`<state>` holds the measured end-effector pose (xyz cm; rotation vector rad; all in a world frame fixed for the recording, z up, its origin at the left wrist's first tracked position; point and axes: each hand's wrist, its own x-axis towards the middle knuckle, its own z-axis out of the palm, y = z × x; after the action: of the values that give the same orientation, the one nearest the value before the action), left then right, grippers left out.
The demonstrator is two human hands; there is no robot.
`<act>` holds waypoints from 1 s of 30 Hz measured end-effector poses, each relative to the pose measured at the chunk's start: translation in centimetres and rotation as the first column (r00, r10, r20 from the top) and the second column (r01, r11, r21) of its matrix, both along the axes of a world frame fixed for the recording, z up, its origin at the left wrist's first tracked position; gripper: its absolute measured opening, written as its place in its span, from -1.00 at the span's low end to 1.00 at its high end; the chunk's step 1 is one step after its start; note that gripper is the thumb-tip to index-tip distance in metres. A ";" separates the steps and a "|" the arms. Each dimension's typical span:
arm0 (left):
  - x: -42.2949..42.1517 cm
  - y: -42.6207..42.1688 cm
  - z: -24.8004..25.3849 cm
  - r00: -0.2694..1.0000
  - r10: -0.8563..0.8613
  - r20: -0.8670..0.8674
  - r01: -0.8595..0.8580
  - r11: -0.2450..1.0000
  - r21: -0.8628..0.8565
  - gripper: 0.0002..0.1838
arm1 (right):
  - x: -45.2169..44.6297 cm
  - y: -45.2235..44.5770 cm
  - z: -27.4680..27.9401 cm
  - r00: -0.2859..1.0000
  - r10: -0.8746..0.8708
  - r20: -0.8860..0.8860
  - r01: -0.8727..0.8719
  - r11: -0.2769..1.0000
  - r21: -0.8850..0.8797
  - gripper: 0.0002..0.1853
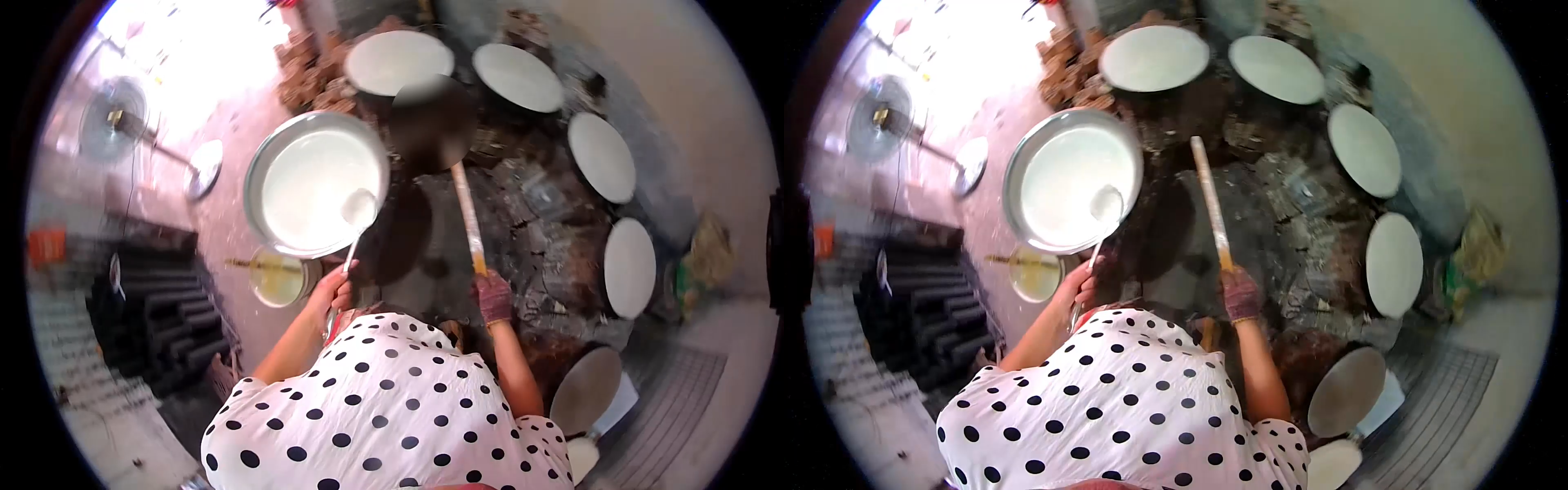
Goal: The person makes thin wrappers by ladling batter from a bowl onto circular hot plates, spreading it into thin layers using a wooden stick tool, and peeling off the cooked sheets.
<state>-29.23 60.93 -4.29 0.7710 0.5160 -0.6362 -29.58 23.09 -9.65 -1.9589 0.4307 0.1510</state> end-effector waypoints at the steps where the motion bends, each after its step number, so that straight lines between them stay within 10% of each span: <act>1: 0.1 3.3 -2.2 0.995 -0.080 0.060 0.061 0.960 0.274 -0.62 | 2.8 3.9 1.7 0.987 0.106 -0.118 -0.110 0.993 -0.033 -0.72; 5: 4.5 11.6 -10.6 0.995 0.012 0.104 -0.058 0.890 0.453 -0.82 | 9.6 16.4 -0.6 0.794 0.607 -0.024 -0.512 0.648 -0.564 -0.64; 9: 9.3 17.3 -17.4 0.975 0.150 -0.165 -0.112 0.969 0.221 -0.91 | 14.5 23.7 0.5 0.669 0.679 -0.302 -0.720 0.491 -0.491 -0.59; 11: 9.9 18.9 -21.0 0.993 0.029 -0.111 0.017 0.921 0.389 -0.93 | 16.0 26.2 0.4 0.605 0.446 -0.659 -0.779 0.502 -0.376 -0.59; 14: 10.2 19.7 -23.2 0.991 -0.074 -0.112 0.121 0.850 0.513 -0.91 | 14.6 25.3 -2.3 0.514 0.736 -0.440 -0.853 0.387 -0.349 -0.61; 20: 10.1 17.9 -21.8 0.934 -0.354 -0.056 0.244 0.515 0.821 -0.75 | 11.5 25.2 -8.4 0.592 0.710 -0.382 -0.805 0.496 -0.325 -0.60; 22: 10.2 16.0 -22.2 0.956 -0.283 -0.082 0.245 0.609 0.754 -0.80 | 9.8 25.4 -8.8 0.755 0.639 -0.145 -0.635 0.658 -0.405 -0.58; 24: 10.9 13.6 -21.3 0.962 0.099 -0.253 -0.010 0.944 0.331 -0.84 | 8.1 27.0 -7.9 0.721 0.601 -0.344 -0.692 0.603 -0.396 -0.53; 27: 12.5 11.2 -13.1 0.891 0.331 -0.311 -0.317 0.944 0.096 -0.92 | 6.5 28.1 -5.0 0.780 0.486 -0.396 -0.507 0.860 0.056 -0.48; 30: 14.9 12.1 -4.5 0.926 0.376 0.005 -0.374 0.920 0.118 -0.83 | 8.2 29.4 -2.6 0.885 0.457 -0.085 -0.454 0.889 0.054 -0.47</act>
<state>-14.33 72.99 -8.83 0.7507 0.7016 -0.2563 -21.43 52.45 -12.25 -1.9964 0.0165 0.5526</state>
